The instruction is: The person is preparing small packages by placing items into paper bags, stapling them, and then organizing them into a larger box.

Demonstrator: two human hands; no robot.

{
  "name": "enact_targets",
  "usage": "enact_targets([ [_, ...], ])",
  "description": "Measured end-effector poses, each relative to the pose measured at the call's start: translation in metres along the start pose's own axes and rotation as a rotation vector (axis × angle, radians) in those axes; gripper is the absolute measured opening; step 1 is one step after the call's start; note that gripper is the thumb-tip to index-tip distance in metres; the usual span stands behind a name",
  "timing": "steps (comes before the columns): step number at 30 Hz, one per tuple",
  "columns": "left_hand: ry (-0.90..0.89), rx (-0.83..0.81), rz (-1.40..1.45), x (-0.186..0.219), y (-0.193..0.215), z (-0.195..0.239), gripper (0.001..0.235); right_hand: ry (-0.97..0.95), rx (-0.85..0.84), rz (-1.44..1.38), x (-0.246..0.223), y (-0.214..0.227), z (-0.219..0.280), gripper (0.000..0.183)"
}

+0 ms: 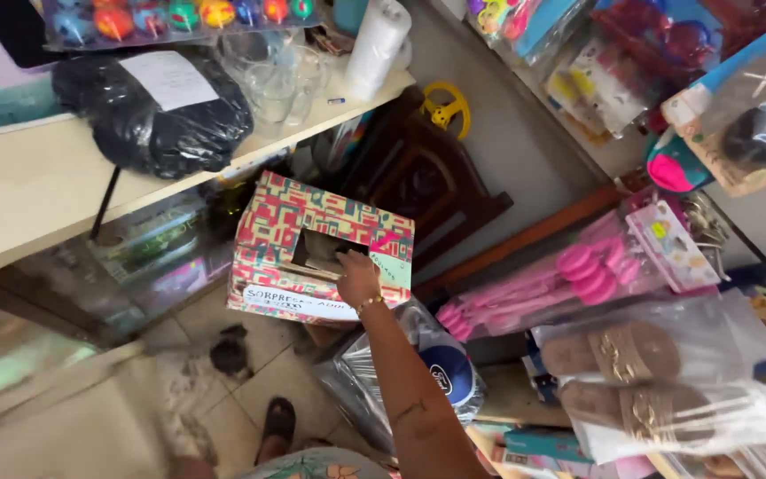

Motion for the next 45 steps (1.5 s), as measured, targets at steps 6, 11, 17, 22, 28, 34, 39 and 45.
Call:
enact_targets([
  [6, 0.345, -0.208, 0.159, 0.198, -0.198, 0.054, 0.090, 0.126, 0.410, -0.725, -0.039, 0.113, 0.106, 0.036],
  [11, 0.556, -0.526, 0.334, 0.283, -0.335, 0.035, 0.086, -0.285, 0.049, -1.817, -0.041, 0.116, 0.145, 0.073],
  [17, 0.724, -0.608, 0.138, 0.323, -0.401, -0.001, 0.073, -0.423, 0.017, -1.709, 0.020, 0.112, 0.097, 0.065],
  [22, 0.625, -0.606, 0.171, 0.257, -0.481, -0.093, 0.055, -0.432, -0.035, -1.755, 0.076, -0.002, 0.026, 0.057],
  [28, 0.036, -0.762, -0.711, 0.275, -0.473, -0.115, 0.032, -0.315, -0.052, -1.395, 0.045, 0.126, 0.020, 0.081],
  [34, 0.767, -0.881, -0.301, 0.275, -0.471, -0.119, 0.066, -0.147, -0.194, -1.678, 0.035, 0.133, 0.039, 0.084],
  [39, 0.174, -0.825, -0.978, 0.278, -0.476, -0.148, 0.092, -0.126, -0.302, -1.577, 0.033, 0.106, 0.025, 0.093],
  [45, -0.043, -0.519, -0.984, 0.341, -0.437, -0.141, 0.064, -0.471, -0.207, -1.704, 0.034, 0.026, -0.022, 0.070],
])
Point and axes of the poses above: each hand's wrist, its own z-axis away from the middle knuckle, its own y-axis out of the back of the hand, x = y × z, the point moved 5 cm from there along -z, towards the middle knuckle, and after that the axes turned 15 degrees about y, right-handed, at the moved point
